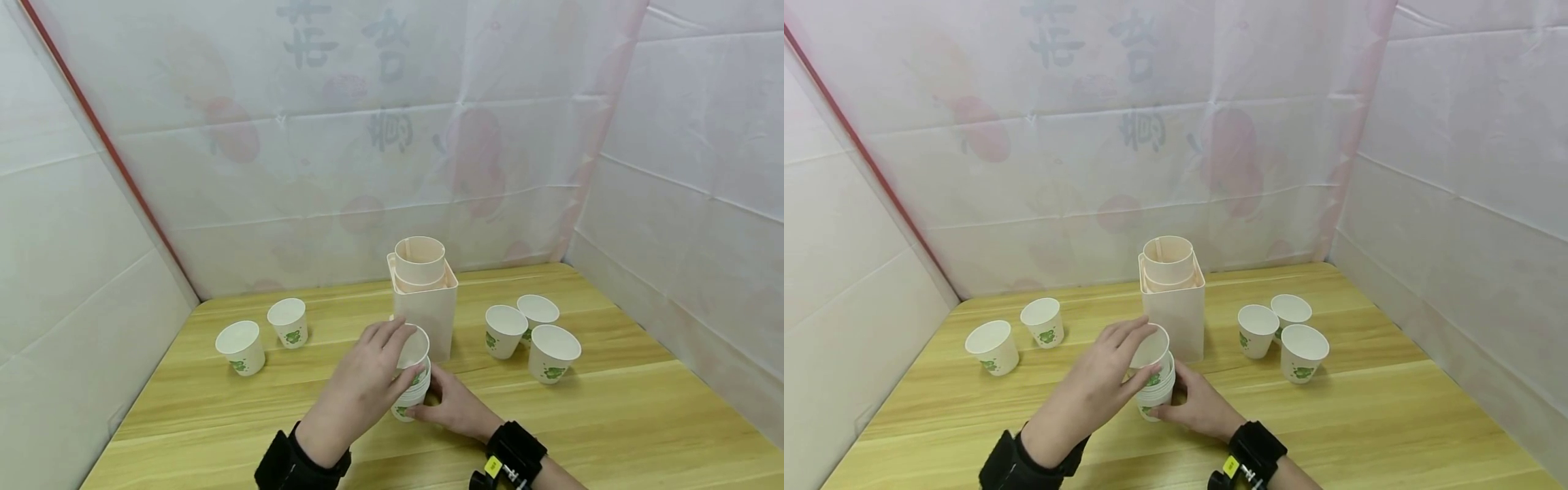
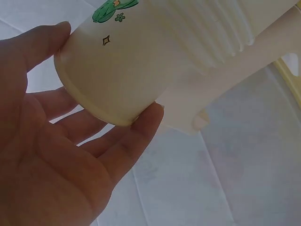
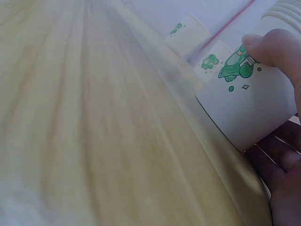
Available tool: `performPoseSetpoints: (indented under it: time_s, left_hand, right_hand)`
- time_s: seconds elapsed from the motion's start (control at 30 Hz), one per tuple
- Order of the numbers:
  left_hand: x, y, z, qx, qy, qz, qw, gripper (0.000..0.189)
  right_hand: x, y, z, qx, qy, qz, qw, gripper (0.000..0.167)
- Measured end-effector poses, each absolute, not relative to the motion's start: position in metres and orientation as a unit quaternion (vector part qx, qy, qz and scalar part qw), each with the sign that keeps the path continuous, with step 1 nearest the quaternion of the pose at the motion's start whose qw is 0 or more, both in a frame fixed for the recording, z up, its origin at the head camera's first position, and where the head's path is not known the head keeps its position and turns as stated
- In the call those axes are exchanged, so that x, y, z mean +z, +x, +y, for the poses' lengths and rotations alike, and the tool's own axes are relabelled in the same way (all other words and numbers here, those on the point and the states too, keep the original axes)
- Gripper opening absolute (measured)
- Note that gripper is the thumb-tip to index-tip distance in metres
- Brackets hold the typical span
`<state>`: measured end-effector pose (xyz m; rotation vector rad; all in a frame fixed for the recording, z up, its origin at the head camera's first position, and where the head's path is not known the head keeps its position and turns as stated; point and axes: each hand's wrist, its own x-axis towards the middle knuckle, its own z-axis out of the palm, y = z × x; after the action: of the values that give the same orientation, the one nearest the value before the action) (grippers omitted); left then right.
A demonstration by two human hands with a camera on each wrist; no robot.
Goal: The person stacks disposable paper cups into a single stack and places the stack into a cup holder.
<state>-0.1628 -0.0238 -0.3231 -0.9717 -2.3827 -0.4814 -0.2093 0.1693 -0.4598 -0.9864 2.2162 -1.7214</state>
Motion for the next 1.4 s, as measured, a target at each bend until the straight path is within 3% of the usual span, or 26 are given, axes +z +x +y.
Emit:
performPoseSetpoints:
  time_s: [0.3,0.5,0.97,1.4]
  left_hand:
    - [-0.331,-0.165,-0.023,-0.174,-0.364,-0.885,0.233,0.039]
    - [-0.337,-0.167,-0.023,-0.147,-0.379,-0.883,0.233,0.045]
    - [-0.343,-0.171,-0.024,-0.141,-0.404,-0.87,0.245,0.051]
    - [-0.334,-0.178,-0.035,-0.215,-0.387,-0.881,0.168,0.061]
  right_hand:
    - [-0.459,-0.209,0.169,-0.574,-0.33,0.746,0.075,0.07]
    - [-0.437,-0.196,0.167,-0.573,-0.321,0.751,0.074,0.064]
    - [-0.434,-0.194,0.166,-0.584,-0.319,0.742,0.083,0.064]
    - [-0.433,-0.193,0.166,-0.588,-0.325,0.736,0.08,0.062]
